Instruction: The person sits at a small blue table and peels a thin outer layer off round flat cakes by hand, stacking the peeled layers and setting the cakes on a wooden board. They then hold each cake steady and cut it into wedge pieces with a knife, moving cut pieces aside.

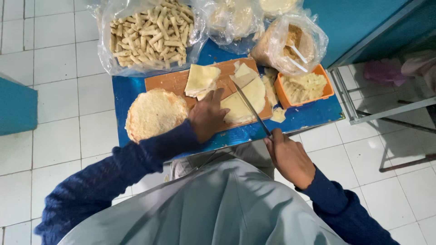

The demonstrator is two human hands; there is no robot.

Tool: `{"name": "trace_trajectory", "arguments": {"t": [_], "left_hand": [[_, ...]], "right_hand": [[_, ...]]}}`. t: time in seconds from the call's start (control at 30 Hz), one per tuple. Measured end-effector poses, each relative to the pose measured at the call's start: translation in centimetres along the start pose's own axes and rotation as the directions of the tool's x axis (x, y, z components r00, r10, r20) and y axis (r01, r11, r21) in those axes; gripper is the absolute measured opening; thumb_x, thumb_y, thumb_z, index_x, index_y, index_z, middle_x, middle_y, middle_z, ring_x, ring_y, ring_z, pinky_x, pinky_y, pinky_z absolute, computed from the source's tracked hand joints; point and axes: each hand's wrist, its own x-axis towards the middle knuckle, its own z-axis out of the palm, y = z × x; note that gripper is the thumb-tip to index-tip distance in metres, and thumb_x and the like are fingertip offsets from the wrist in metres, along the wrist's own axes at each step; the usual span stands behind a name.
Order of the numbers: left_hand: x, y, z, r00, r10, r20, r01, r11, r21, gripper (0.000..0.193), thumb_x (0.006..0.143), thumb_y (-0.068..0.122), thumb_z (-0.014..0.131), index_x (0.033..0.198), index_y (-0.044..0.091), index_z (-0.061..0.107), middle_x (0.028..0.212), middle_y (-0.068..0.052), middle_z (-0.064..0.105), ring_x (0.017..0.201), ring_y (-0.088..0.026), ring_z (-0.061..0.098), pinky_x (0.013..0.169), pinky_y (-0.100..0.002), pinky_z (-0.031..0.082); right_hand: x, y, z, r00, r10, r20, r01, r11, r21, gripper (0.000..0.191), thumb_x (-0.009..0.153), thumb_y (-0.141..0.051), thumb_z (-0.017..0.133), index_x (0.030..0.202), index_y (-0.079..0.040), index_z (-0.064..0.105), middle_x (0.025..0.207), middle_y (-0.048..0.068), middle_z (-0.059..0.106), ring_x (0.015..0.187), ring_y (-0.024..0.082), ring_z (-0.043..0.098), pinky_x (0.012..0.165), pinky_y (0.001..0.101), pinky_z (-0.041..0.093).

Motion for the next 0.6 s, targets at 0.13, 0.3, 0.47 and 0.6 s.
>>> {"name": "trace_trajectory", "arguments": {"t": [0.13,0.3,0.47,0.6], "left_hand": [[0.8,1.7,-2.2,0.992,0.087,0.095,-0.107,0.967,0.232,0.055,0.092,0.019,0.073,0.142,0.006,0.053,0.132,-0.023,0.054,0.115,-0.042,0.058,0.089,-0.049,0.051],[6.2,0.3,-1.7,0.901,0.366,0.234,-0.413,0.888,0.202,0.072,0.070,0.043,0.086,0.137,0.033,0.062,0.139,-0.018,0.046,0.132,-0.043,0.038,0.105,-0.059,0.036],[7.3,-1.2,0.1,0.864,0.339,0.372,-0.474,0.798,0.372,0.078,0.056,0.060,0.087,0.129,0.046,0.065,0.147,-0.016,0.042,0.144,-0.046,0.024,0.100,-0.075,0.021],[7.0,-1.5,0.8,0.855,0.292,0.428,-0.473,0.777,0.416,0.078,0.058,0.063,0.084,0.131,0.046,0.064,0.155,-0.014,0.039,0.151,-0.044,0.015,0.106,-0.079,0.013]], "right_hand": [[0.1,0.1,0.2,1.000,0.004,0.016,-0.002,0.996,-0.094,0.031,0.103,-0.031,0.048,0.102,-0.001,0.044,0.076,0.026,0.070,0.068,0.048,0.066,0.062,0.0570,0.051],[0.3,0.2,0.3,0.995,0.003,0.103,0.015,0.984,-0.176,0.033,0.104,-0.033,0.047,0.101,0.000,0.043,0.065,0.024,0.067,0.062,0.045,0.067,0.058,0.0545,0.053],[1.3,0.7,-0.1,0.982,0.081,0.170,-0.066,0.994,-0.089,0.032,0.104,-0.032,0.047,0.101,0.000,0.045,0.065,0.026,0.067,0.065,0.048,0.067,0.061,0.0562,0.053],[2.4,1.1,0.7,0.984,0.061,0.170,-0.054,0.997,-0.047,0.034,0.104,-0.031,0.048,0.100,0.003,0.048,0.069,0.028,0.067,0.069,0.049,0.067,0.062,0.0565,0.053]]}}
